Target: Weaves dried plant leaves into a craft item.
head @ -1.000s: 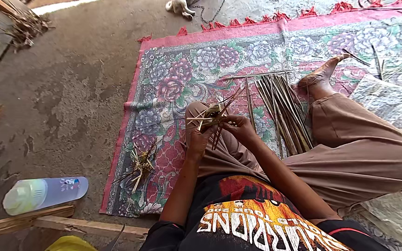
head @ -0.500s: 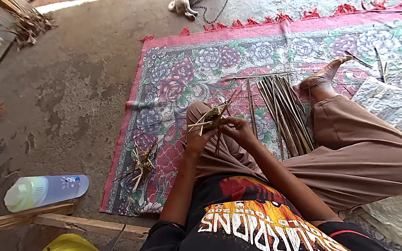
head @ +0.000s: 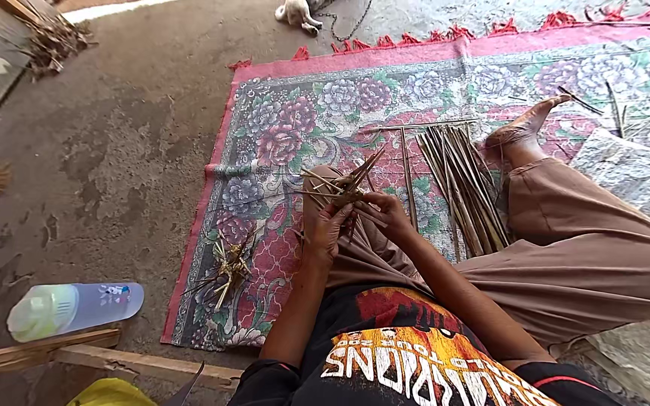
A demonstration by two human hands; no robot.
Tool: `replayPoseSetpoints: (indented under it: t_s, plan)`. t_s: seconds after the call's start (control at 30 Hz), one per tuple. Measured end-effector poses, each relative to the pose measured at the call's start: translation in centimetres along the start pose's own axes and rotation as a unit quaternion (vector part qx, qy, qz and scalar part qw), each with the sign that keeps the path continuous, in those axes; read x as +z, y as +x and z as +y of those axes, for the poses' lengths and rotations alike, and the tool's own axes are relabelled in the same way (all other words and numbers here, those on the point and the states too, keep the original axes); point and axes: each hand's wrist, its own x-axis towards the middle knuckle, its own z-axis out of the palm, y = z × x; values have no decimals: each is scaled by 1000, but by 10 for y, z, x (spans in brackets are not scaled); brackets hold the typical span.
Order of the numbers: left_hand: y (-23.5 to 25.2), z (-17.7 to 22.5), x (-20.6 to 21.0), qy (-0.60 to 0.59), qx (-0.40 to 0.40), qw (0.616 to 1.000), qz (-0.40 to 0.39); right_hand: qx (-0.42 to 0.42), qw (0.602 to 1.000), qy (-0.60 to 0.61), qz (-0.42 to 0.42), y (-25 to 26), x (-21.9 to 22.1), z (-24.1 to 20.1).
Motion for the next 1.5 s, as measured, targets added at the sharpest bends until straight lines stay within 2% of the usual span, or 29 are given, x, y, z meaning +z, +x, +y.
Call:
replayPoseSetpoints:
  t_s: [0.1,0.2,0.27,0.37,0.43,0.57,0.73,0.87,0.93,0.97,1.03,1.13,1.2,1.33,1.43,1.5]
  plan:
    - [1,-6,-1,91,111,989,30,30,999,-13,-8,0,1,2]
    - [4,-5,-7,179,197,964,9,43,997,-65,-5,-1,0,1]
    - [1,3,-7,141,158,977,-27,37,997,-65,-2,0,0,0]
    - [0,13,-3,18,46,997,-51,51,999,-7,-17,1,-3,-7]
    - [1,10,-4,15,37,998,-52,77,996,42,-26,1,-3,-8]
    - [1,6,-8,101,98,989,-45,112,979,156,-67,4,-6,-4]
    - [1,6,-11,174,138,974,-46,138,971,183,-61,3,-4,-5]
    - [4,6,-18,332,220,917,-14,168,952,253,-30,1,-5,-10]
    - [9,3,-21,364,280,888,5,203,932,298,-38,0,-10,-13]
    - [10,2,-22,361,288,887,3,207,928,308,-39,1,-10,-14]
    - [7,2,-20,309,248,918,-26,172,946,273,-32,3,-9,-12]
    - [1,7,-13,156,151,971,-101,115,976,181,-46,5,-10,-10]
    - [-1,9,-11,136,119,975,-127,114,980,150,-63,6,-12,-10]
    - [-6,14,-10,197,82,969,-124,134,978,125,-103,5,-16,-11]
    - [-2,25,-27,246,89,959,-105,164,966,144,-135,7,-27,-6]
    - [-2,38,-45,250,108,957,-101,168,955,201,-138,7,-38,-5]
